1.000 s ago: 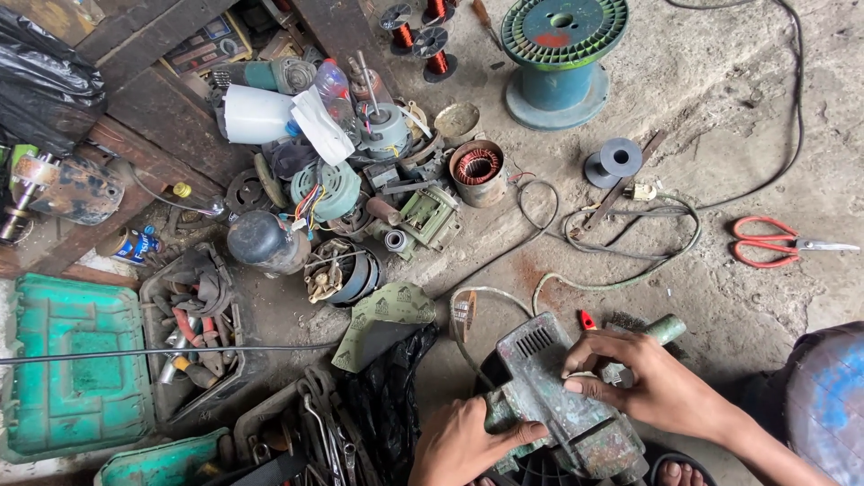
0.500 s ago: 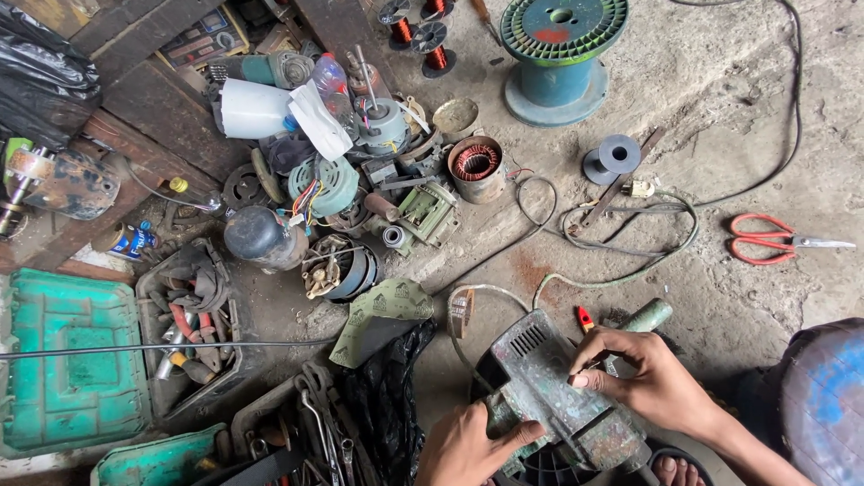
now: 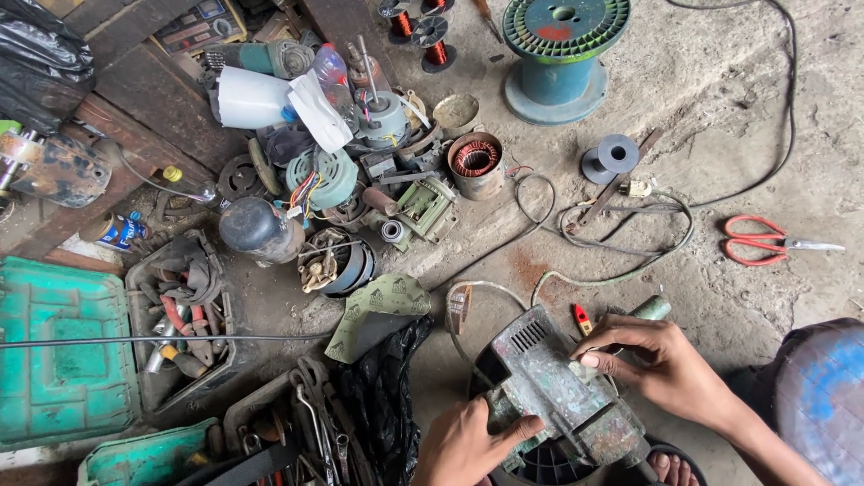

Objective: Cleaning the exterior of a motor housing by scraping off dirt and debris using a small screwdriver.

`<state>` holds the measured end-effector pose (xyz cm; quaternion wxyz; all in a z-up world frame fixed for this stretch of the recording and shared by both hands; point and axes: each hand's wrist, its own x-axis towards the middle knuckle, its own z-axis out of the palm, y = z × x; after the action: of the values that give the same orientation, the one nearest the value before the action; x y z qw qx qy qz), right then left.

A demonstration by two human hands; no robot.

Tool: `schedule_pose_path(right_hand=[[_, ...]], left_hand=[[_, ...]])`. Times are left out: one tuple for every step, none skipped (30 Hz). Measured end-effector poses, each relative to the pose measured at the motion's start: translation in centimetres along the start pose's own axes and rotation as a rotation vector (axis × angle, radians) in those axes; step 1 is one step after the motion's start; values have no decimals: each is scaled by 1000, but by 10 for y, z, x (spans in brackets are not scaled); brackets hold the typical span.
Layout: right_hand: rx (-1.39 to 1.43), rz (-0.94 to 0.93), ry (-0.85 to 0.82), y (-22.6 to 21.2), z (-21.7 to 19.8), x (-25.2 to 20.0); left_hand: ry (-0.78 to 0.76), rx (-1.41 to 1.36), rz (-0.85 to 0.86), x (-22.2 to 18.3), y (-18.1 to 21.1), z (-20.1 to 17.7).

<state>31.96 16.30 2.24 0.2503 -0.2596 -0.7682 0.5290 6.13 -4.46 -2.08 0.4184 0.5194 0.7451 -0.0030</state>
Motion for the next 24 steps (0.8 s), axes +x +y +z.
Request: schedule_pose_path(right_hand=[[-2, 0, 0, -2, 0, 1], [-18, 23, 1, -4, -1, 2], [-33, 48, 0, -5, -1, 2], [-33, 50, -1, -6, -2, 2], [-49, 46, -10, -7, -4, 3], [-65, 41, -18, -7, -5, 3], [-65, 45, -21, -7, -7, 3], [-112, 100, 4, -6, -10, 3], [-161, 152, 29, -6, -12, 3], [-162, 154, 26, -7, -14, 7], [-168, 122, 0, -8, -16, 9], [-174, 91, -25, -9, -18, 12], [-175, 93, -26, -12, -15, 11], [-179, 129, -9, -16, -12, 11], [-182, 166, 9, -19, -10, 11], [-184, 169, 8, -18, -8, 10], [-139, 183, 4, -18, -6, 7], [-93, 198, 1, -17, -3, 5], [-97, 199, 6, -16, -3, 4], [-120, 147, -30, -15, -2, 3], [-140, 96, -71, -14, -1, 1], [-143, 99, -70, -17, -1, 3], [-153, 71, -73, -20, 0, 4], [-164, 43, -77, -23, 0, 5]], left_hand=[[0, -1, 1, -2, 3, -3], [-8, -11, -10, -3, 6, -7], [-19, -22, -23, -5, 8, -10], [-21, -23, -23, -7, 11, -14], [-24, -28, -30, -10, 14, -17], [-27, -33, -37, -12, 17, -21], [-30, -35, -38, -9, 13, -18], [2, -26, -18, -5, 9, -14], [37, -17, 3, -1, 6, -11], [36, -20, 2, 1, 5, -12], [80, -15, 40, 2, 4, -12], [124, -10, 78, 4, 3, -12], [121, -13, 79, 1, 5, -15], [110, -3, 59, -1, 8, -18], [98, 8, 40, -3, 10, -22], [95, 6, 42, -2, 8, -19], [108, 8, 58, -1, 6, -17], [121, 9, 74, 0, 4, -14], [120, 10, 80, 1, 3, -13], [140, 20, 82, 1, 2, -12], [157, 27, 79, 1, 1, -9], [155, 26, 82, 2, 0, -7], [158, 19, 88, 3, -2, -5], [162, 12, 95, 4, -4, -3]])
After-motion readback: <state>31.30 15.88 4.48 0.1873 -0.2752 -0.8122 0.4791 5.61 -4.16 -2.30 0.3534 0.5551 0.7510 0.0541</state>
